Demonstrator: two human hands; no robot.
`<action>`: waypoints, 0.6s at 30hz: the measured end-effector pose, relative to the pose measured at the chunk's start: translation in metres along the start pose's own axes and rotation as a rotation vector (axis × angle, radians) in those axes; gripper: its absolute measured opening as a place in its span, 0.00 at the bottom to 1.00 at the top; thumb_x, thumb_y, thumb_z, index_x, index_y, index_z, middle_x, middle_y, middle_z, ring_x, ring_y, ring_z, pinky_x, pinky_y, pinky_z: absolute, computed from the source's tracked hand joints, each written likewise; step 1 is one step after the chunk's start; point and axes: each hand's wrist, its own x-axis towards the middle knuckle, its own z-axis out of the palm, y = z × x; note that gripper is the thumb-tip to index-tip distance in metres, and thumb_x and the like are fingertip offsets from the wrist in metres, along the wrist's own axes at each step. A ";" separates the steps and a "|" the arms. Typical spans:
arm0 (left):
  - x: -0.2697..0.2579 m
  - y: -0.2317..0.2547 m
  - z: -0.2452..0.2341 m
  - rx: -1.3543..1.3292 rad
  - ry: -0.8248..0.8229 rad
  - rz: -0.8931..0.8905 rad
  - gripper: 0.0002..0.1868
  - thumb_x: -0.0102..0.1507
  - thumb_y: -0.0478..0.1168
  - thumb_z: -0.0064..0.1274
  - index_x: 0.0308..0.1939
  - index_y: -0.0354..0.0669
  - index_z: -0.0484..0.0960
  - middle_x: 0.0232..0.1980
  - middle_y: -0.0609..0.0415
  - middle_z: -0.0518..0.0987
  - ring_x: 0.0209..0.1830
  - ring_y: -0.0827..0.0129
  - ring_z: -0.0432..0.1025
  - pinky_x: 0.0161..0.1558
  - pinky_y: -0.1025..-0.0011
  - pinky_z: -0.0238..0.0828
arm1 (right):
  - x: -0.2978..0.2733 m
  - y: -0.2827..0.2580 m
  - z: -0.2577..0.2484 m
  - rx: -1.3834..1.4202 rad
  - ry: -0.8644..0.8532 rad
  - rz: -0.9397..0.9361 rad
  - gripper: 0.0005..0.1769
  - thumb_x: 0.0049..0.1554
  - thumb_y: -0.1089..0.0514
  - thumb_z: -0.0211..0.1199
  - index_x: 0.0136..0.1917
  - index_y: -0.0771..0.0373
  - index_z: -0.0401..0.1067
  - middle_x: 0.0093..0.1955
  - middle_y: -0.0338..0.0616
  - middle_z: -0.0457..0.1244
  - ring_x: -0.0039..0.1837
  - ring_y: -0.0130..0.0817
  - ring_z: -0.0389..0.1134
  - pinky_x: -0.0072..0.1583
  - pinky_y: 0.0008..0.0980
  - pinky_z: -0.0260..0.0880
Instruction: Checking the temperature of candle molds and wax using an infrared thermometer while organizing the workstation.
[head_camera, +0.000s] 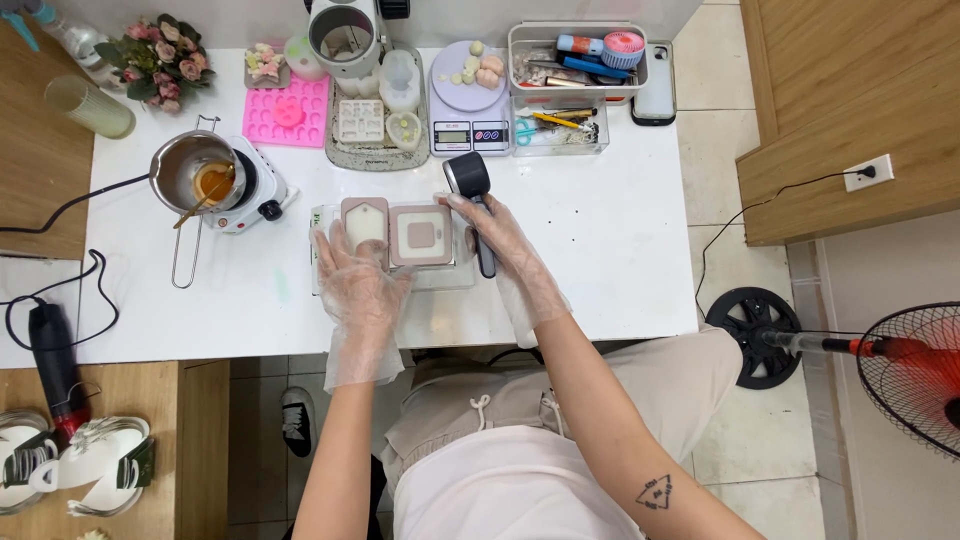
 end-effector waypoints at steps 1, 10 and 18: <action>0.000 0.002 -0.003 0.000 -0.007 -0.004 0.33 0.48 0.57 0.71 0.53 0.48 0.83 0.77 0.38 0.59 0.81 0.43 0.41 0.74 0.47 0.49 | 0.000 0.001 0.000 0.009 -0.012 -0.009 0.37 0.52 0.35 0.66 0.61 0.68 0.70 0.55 0.37 0.72 0.36 0.15 0.59 0.37 0.18 0.60; 0.001 0.006 -0.004 -0.004 -0.031 -0.018 0.34 0.49 0.57 0.71 0.54 0.46 0.83 0.77 0.38 0.59 0.81 0.43 0.42 0.73 0.50 0.50 | -0.001 -0.002 -0.003 -0.010 -0.016 0.002 0.36 0.52 0.35 0.66 0.60 0.67 0.70 0.55 0.36 0.72 0.35 0.16 0.58 0.36 0.19 0.61; -0.001 0.005 -0.004 -0.055 -0.002 -0.013 0.32 0.49 0.56 0.72 0.52 0.46 0.84 0.77 0.39 0.59 0.81 0.44 0.42 0.74 0.50 0.51 | -0.001 -0.006 0.001 -0.035 -0.016 0.003 0.35 0.52 0.36 0.66 0.60 0.66 0.73 0.55 0.37 0.72 0.34 0.15 0.57 0.36 0.18 0.61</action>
